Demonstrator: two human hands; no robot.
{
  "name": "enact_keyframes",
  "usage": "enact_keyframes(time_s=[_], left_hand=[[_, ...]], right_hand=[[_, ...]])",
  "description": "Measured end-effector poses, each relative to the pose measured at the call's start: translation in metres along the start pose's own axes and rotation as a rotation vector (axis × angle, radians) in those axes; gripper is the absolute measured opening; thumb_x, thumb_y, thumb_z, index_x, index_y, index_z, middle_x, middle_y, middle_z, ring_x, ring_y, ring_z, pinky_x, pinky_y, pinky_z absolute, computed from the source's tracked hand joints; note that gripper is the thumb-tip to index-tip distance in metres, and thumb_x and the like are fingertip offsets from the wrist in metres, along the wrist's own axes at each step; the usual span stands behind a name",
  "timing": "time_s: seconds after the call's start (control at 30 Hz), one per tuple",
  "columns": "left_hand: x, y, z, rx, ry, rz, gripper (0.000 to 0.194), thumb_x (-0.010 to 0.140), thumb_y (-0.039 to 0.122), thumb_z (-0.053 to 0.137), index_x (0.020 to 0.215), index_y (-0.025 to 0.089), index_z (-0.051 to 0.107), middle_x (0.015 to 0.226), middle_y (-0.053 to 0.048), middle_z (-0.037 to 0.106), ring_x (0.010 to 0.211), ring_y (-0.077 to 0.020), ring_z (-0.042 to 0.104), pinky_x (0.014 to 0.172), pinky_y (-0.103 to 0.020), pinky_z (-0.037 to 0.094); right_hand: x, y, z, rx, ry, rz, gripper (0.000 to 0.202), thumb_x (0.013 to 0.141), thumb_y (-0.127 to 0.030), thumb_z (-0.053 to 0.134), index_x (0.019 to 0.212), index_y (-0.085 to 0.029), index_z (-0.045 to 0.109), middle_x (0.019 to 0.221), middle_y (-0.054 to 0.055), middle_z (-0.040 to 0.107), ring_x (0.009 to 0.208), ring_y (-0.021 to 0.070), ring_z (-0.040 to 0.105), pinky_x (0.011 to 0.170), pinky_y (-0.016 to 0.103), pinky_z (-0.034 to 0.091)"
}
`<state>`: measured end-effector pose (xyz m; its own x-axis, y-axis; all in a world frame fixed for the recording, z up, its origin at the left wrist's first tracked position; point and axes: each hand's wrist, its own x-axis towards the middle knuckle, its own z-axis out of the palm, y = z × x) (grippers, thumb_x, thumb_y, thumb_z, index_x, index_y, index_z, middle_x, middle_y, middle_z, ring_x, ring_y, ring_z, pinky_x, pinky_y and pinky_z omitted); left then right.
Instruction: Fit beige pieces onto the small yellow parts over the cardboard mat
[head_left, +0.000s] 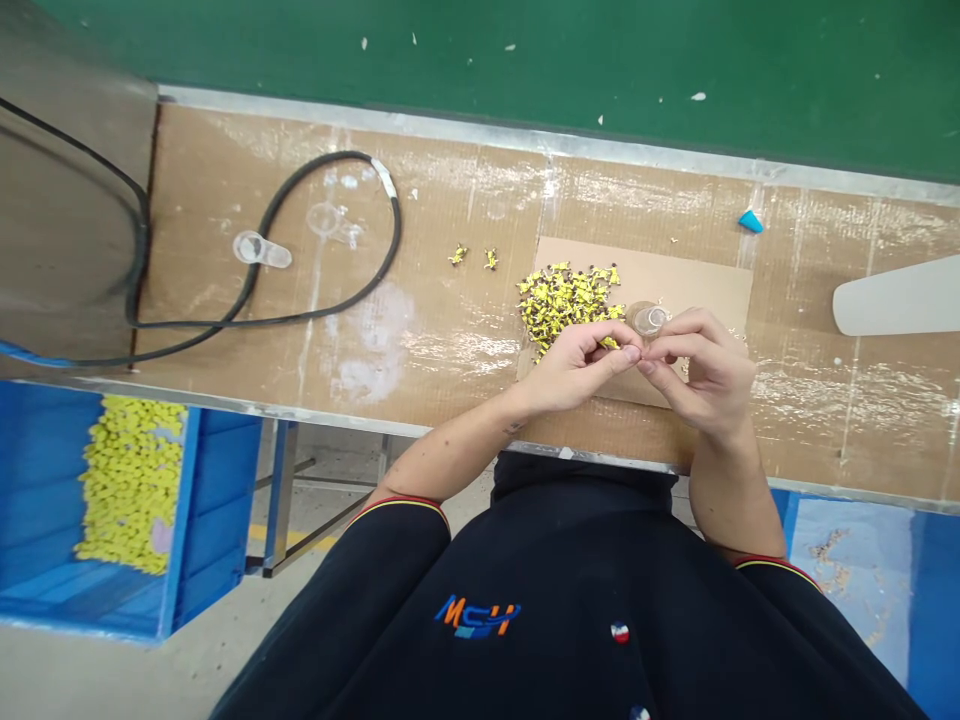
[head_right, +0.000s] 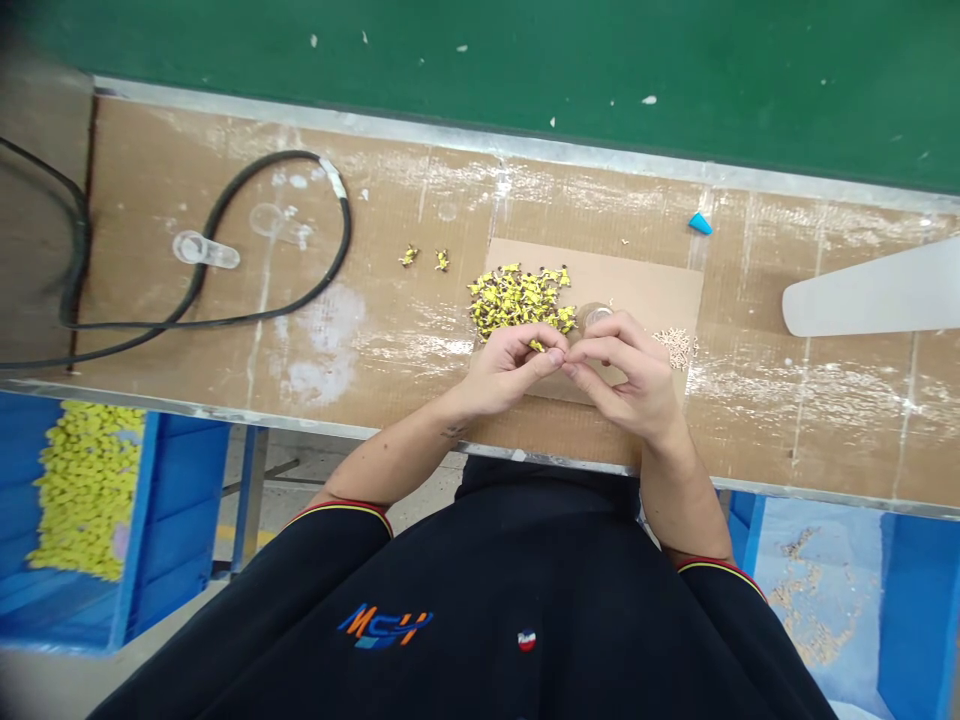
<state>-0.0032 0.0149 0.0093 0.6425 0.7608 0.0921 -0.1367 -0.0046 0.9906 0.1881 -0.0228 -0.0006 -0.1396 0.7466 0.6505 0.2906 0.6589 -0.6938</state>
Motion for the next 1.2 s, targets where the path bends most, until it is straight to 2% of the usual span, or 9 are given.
enact_keyframes(time_s=[0.13, 0.23, 0.33, 0.4, 0.5, 0.63, 0.77, 0.97, 1.2], left_hand=[[-0.001, 0.0, 0.002, 0.103, 0.061, 0.039, 0.027, 0.1, 0.033, 0.069, 0.088, 0.009, 0.067, 0.075, -0.001, 0.056, 0.054, -0.002, 0.034, 0.046, -0.015, 0.025], [-0.001, -0.003, 0.001, 0.115, 0.083, 0.01, 0.029, 0.1, 0.036, 0.069, 0.091, 0.009, 0.068, 0.076, -0.002, 0.057, 0.053, -0.0021, 0.033, 0.046, -0.017, 0.024], [-0.001, -0.006, -0.002, 0.074, 0.122, -0.024, 0.032, 0.098, 0.041, 0.072, 0.099, 0.01, 0.07, 0.067, 0.003, 0.046, 0.049, -0.0022, 0.026, 0.046, -0.02, 0.02], [0.0, -0.006, -0.007, 0.005, 0.166, -0.015, 0.035, 0.095, 0.045, 0.075, 0.104, 0.011, 0.071, 0.064, 0.004, 0.039, 0.05, -0.0042, 0.028, 0.049, -0.021, 0.023], [0.003, -0.002, -0.012, -0.223, 0.231, -0.049, 0.038, 0.091, 0.048, 0.071, 0.104, 0.012, 0.072, 0.062, 0.004, 0.032, 0.053, -0.0074, 0.031, 0.052, -0.024, 0.025], [0.007, 0.004, -0.014, -0.362, 0.303, -0.125, 0.037, 0.084, 0.047, 0.066, 0.095, 0.011, 0.07, 0.063, 0.005, 0.024, 0.054, -0.008, 0.027, 0.053, -0.025, 0.023], [0.007, 0.0, -0.013, -0.317, 0.34, -0.135, 0.03, 0.086, 0.041, 0.069, 0.096, 0.012, 0.069, 0.063, 0.003, 0.037, 0.057, -0.0081, 0.037, 0.055, -0.024, 0.029], [0.004, -0.012, -0.016, -0.304, 0.33, 0.011, 0.035, 0.096, 0.047, 0.078, 0.114, 0.017, 0.071, 0.083, -0.002, 0.07, 0.063, -0.0047, 0.055, 0.059, -0.018, 0.041], [0.003, -0.011, -0.014, -0.307, 0.349, 0.06, 0.03, 0.096, 0.039, 0.081, 0.116, 0.018, 0.071, 0.098, -0.005, 0.079, 0.071, -0.0036, 0.065, 0.066, -0.013, 0.049]], right_hand=[[-0.001, 0.003, 0.0, -0.091, -0.007, -0.061, 0.022, 0.091, -0.005, 0.075, 0.106, -0.018, 0.065, 0.091, 0.003, 0.063, 0.081, 0.0118, 0.061, 0.067, 0.026, 0.049], [-0.002, 0.006, -0.005, -0.123, -0.026, -0.043, 0.018, 0.093, -0.007, 0.074, 0.105, -0.017, 0.065, 0.092, 0.004, 0.065, 0.082, 0.012, 0.063, 0.066, 0.025, 0.048], [-0.002, 0.011, -0.017, -0.183, 0.025, 0.041, 0.012, 0.094, -0.009, 0.073, 0.1, -0.018, 0.067, 0.09, 0.003, 0.066, 0.077, 0.0111, 0.061, 0.064, 0.026, 0.047], [-0.003, 0.016, -0.027, -0.248, 0.068, 0.136, 0.008, 0.095, -0.011, 0.072, 0.096, -0.018, 0.069, 0.087, 0.003, 0.066, 0.072, 0.0104, 0.059, 0.063, 0.026, 0.046], [-0.006, 0.025, -0.035, -0.306, 0.048, 0.261, 0.007, 0.094, -0.012, 0.072, 0.09, -0.017, 0.071, 0.081, 0.001, 0.063, 0.07, 0.0099, 0.057, 0.063, 0.026, 0.045], [-0.011, 0.033, -0.034, -0.3, -0.012, 0.314, 0.009, 0.09, -0.009, 0.072, 0.088, -0.017, 0.073, 0.078, 0.0, 0.061, 0.067, 0.0089, 0.053, 0.062, 0.025, 0.042], [-0.014, 0.036, -0.03, -0.295, -0.012, 0.356, 0.009, 0.089, -0.009, 0.074, 0.088, -0.018, 0.075, 0.074, 0.0, 0.057, 0.066, 0.0087, 0.051, 0.059, 0.024, 0.039], [-0.013, 0.037, -0.028, -0.259, -0.017, 0.402, 0.006, 0.089, -0.013, 0.074, 0.088, -0.018, 0.079, 0.072, 0.0, 0.057, 0.063, 0.0085, 0.047, 0.058, 0.025, 0.038], [-0.014, 0.038, -0.028, -0.277, -0.03, 0.462, 0.007, 0.089, -0.02, 0.075, 0.089, -0.018, 0.082, 0.071, 0.002, 0.054, 0.062, 0.0098, 0.045, 0.057, 0.026, 0.035]])
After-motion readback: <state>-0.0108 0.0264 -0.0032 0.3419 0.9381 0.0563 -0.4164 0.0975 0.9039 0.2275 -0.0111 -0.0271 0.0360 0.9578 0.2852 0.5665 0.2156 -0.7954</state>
